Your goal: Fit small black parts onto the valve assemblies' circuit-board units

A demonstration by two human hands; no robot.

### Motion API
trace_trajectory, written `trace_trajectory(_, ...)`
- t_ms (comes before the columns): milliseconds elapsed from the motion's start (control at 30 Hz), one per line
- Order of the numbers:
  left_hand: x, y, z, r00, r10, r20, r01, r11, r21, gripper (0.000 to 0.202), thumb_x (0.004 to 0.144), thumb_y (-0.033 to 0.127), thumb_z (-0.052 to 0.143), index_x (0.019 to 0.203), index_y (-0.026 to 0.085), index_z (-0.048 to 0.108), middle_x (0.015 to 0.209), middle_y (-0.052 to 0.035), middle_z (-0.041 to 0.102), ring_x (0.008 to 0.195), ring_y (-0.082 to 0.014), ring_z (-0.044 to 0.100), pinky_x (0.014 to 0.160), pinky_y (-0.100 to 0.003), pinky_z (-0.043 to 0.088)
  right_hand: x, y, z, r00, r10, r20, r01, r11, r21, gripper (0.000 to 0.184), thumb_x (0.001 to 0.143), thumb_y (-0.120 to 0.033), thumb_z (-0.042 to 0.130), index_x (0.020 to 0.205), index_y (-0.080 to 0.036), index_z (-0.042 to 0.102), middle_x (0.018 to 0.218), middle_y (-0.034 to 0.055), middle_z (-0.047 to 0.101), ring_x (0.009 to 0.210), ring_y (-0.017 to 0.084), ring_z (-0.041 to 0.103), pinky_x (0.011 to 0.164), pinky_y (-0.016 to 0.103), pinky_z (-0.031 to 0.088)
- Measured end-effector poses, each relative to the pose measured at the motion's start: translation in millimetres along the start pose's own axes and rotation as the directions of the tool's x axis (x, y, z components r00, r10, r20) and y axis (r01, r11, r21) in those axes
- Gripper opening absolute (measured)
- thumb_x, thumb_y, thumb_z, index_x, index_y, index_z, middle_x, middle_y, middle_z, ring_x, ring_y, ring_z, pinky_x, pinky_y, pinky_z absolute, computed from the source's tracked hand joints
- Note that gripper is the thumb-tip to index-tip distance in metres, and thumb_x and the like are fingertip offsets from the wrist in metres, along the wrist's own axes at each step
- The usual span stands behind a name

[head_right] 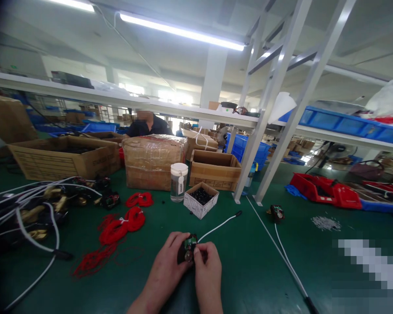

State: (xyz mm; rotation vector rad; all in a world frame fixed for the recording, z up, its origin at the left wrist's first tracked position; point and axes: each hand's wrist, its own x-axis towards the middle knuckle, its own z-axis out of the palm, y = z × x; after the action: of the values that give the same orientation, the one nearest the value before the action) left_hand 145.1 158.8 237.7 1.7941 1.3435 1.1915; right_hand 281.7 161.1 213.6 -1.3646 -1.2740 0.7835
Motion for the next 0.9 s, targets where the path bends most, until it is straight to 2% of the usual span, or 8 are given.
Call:
trace_trajectory(133,-0.9,0.1,0.5,1.0,0.001,-0.004,-0.001,1.0,0.001,0.055,0.072,0.005,0.057,0.123,0.026,0.059,0.127,-0.0041,0.056,0.115,-0.0189,0.058,0.104,-0.037,0.048,0.8,-2.4,-4.5,0.999,-0.004,0.041,0.003,0.999,0.042,0.027,0.083,-0.045,0.059,0.088,-0.019,0.064,0.087,0.0059,0.068,0.084,0.024,0.065,0.08,0.037,0.05)
trace_trajectory(233,-1.3,0.9,0.2,1.0,-0.003,-0.006,0.003,1.0,-0.001,0.055,0.072,0.006,0.058,0.123,0.027,0.059,0.125,-0.003,0.057,0.113,-0.0185,0.059,0.103,-0.036,0.048,4.6,-10.2,-15.5,0.991,-0.091,0.1,0.098,0.993,-0.061,0.018,0.086,-0.036,0.059,0.087,-0.019,0.066,0.088,0.0044,0.067,0.086,0.022,0.063,0.082,0.035,0.048)
trace_trajectory(333,-1.3,2.2,-0.1,1.0,-0.007,-0.005,0.007,1.0,-0.004,0.057,0.07,0.005,0.06,0.123,0.027,0.059,0.125,-0.0022,0.057,0.113,-0.0185,0.059,0.103,-0.035,0.048,12.3,-20.9,-28.7,0.955,-0.195,0.224,0.237,0.954,-0.183,0.011,0.089,-0.023,0.057,0.086,-0.019,0.067,0.089,0.0028,0.066,0.087,0.019,0.062,0.082,0.032,0.046)
trace_trajectory(500,0.1,3.7,0.0,1.0,-0.024,0.008,0.025,1.0,-0.011,0.06,0.065,0.004,0.059,0.121,0.026,0.06,0.126,-0.0024,0.057,0.114,-0.0189,0.058,0.104,-0.035,0.047,33.5,-44.5,-43.9,0.806,-0.265,0.529,0.483,0.81,-0.331,0.014,0.091,-0.01,0.056,0.085,-0.019,0.066,0.089,0.001,0.063,0.089,0.016,0.059,0.081,0.029,0.043)
trace_trajectory(633,1.2,3.5,-0.8,1.0,-0.03,0.008,0.03,1.0,-0.004,0.063,0.063,0.003,0.06,0.122,0.025,0.06,0.126,-0.0024,0.058,0.114,-0.0195,0.058,0.105,-0.036,0.046,49.8,-66.3,-46.8,0.639,-0.223,0.736,0.695,0.577,-0.429,0.016,0.094,-0.01,0.053,0.083,-0.019,0.062,0.09,0.0018,0.06,0.09,0.018,0.055,0.081,0.031,0.04)
trace_trajectory(767,0.8,1.7,-0.8,1.0,-0.028,0.009,0.028,1.0,-0.006,0.064,0.063,0.003,0.061,0.123,0.026,0.06,0.126,-0.0024,0.058,0.114,-0.0197,0.058,0.105,-0.037,0.046,58.8,-79.7,-47.7,0.502,-0.158,0.85,0.826,0.379,-0.417,0.016,0.095,-0.014,0.049,0.088,-0.02,0.061,0.095,0.0041,0.061,0.088,0.019,0.054,0.079,0.034,0.039)
trace_trajectory(833,0.3,0.6,-0.2,1.0,-0.023,0.006,0.023,1.0,-0.008,0.065,0.063,0.002,0.061,0.123,0.026,0.059,0.126,-0.0024,0.057,0.115,-0.0195,0.058,0.106,-0.037,0.046,59.3,-80.0,-48.3,0.498,-0.139,0.856,0.83,0.363,-0.424,0.015,0.095,-0.014,0.048,0.091,-0.02,0.061,0.096,0.0052,0.062,0.087,0.02,0.055,0.078,0.034,0.038)
trace_trajectory(900,-0.2,0.0,0.5,1.0,-0.017,0.0,0.017,1.0,-0.006,0.064,0.063,0.003,0.061,0.123,0.026,0.059,0.127,-0.0024,0.057,0.115,-0.0197,0.058,0.106,-0.037,0.046,56.8,-75.8,-48.5,0.577,-0.137,0.805,0.747,0.486,-0.453,0.011,0.092,-0.015,0.051,0.091,-0.02,0.06,0.094,0.0043,0.063,0.086,0.019,0.056,0.076,0.033,0.038)
